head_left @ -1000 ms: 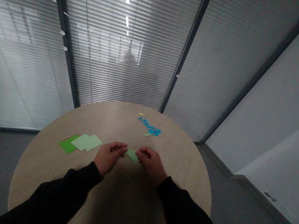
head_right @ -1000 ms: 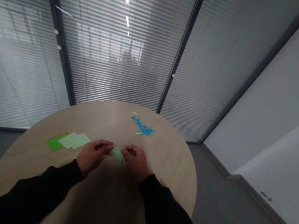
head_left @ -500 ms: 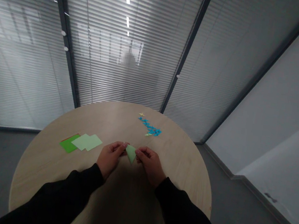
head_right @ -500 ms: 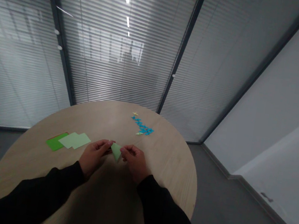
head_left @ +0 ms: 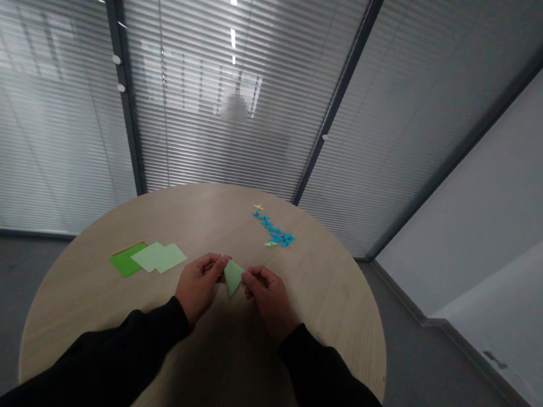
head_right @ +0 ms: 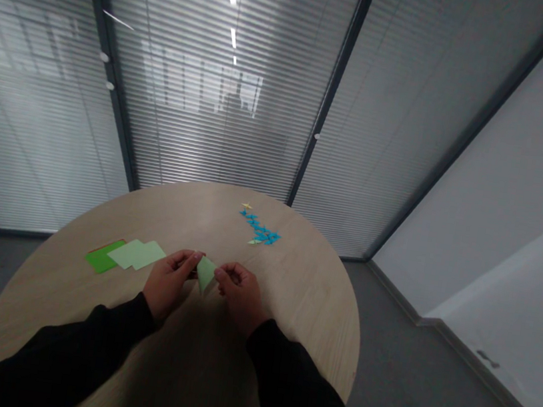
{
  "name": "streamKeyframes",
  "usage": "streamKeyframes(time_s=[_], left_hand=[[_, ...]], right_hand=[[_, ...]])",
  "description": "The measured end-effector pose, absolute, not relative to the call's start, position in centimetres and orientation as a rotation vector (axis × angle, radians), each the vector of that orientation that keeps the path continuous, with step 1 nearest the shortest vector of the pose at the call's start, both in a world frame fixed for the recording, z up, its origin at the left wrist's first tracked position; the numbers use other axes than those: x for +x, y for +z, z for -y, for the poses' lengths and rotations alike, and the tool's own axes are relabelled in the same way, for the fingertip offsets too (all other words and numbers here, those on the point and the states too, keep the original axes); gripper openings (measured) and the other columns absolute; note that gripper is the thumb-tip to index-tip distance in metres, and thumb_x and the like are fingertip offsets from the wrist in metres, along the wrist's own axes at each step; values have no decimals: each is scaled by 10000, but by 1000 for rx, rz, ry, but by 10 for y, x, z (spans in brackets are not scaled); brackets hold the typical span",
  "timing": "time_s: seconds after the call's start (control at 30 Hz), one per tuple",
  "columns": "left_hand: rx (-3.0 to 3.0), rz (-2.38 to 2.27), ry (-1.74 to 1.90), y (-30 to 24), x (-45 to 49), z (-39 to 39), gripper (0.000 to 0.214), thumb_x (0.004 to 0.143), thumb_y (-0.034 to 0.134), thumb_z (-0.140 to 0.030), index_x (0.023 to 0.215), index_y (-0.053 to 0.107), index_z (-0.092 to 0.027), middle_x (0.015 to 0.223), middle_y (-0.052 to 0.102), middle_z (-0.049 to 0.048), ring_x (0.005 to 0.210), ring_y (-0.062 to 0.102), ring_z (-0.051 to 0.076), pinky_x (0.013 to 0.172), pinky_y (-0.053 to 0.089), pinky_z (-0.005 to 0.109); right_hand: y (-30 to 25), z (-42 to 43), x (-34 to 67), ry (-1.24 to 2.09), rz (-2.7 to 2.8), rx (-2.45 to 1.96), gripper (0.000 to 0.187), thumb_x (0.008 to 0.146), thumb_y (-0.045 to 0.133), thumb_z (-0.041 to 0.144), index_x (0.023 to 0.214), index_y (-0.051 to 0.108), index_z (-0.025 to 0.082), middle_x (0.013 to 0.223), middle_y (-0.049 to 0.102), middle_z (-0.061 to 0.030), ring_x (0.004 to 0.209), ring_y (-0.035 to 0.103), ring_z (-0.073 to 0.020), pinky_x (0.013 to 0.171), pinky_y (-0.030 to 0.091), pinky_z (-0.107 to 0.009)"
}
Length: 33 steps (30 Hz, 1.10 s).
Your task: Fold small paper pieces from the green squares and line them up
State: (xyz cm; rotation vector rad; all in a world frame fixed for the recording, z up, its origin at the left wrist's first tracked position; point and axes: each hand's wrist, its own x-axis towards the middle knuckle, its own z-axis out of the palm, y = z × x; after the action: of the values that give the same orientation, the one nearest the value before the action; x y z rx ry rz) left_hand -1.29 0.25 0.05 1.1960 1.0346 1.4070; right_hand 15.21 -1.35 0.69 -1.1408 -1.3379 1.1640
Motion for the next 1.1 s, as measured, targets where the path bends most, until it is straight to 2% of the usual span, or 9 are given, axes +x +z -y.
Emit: streamKeyframes(time_s=[0.27,0.47,0.77,1.1], left_hand=[[1182,-1011,1400,1,-14,-4,395,765,734,-529,875,731,-150,781,733,35,701,666,163,707,559,289],[1170,-1016,1403,-2,-14,-5,385,777,727,-520,881,738,-150,781,739,45,712,673,170,715,562,296],[1175,-1010,1395,1,-13,-2,458,767,730,-530,986,750,-129,902,771,91,768,706,199,770,587,341],[1161,-999,1406,4,-12,-2,425,770,728,-519,947,748,-134,857,770,82,747,710,199,753,603,349]], right_hand=[[5,13,153,1156,1343,-1121,270,801,684,439,801,619,177,622,543,31,571,490,-122,551,383,-251],[2,12,153,1184,1364,-1080,320,764,737,436,930,685,168,761,643,-7,620,532,-126,587,398,-258],[5,13,154,1162,1346,-1143,284,734,748,440,839,695,182,710,635,-3,602,527,-135,572,400,-261],[7,13,154,1118,1387,-1172,264,780,697,446,780,678,183,649,574,9,582,496,-133,551,386,-258]])
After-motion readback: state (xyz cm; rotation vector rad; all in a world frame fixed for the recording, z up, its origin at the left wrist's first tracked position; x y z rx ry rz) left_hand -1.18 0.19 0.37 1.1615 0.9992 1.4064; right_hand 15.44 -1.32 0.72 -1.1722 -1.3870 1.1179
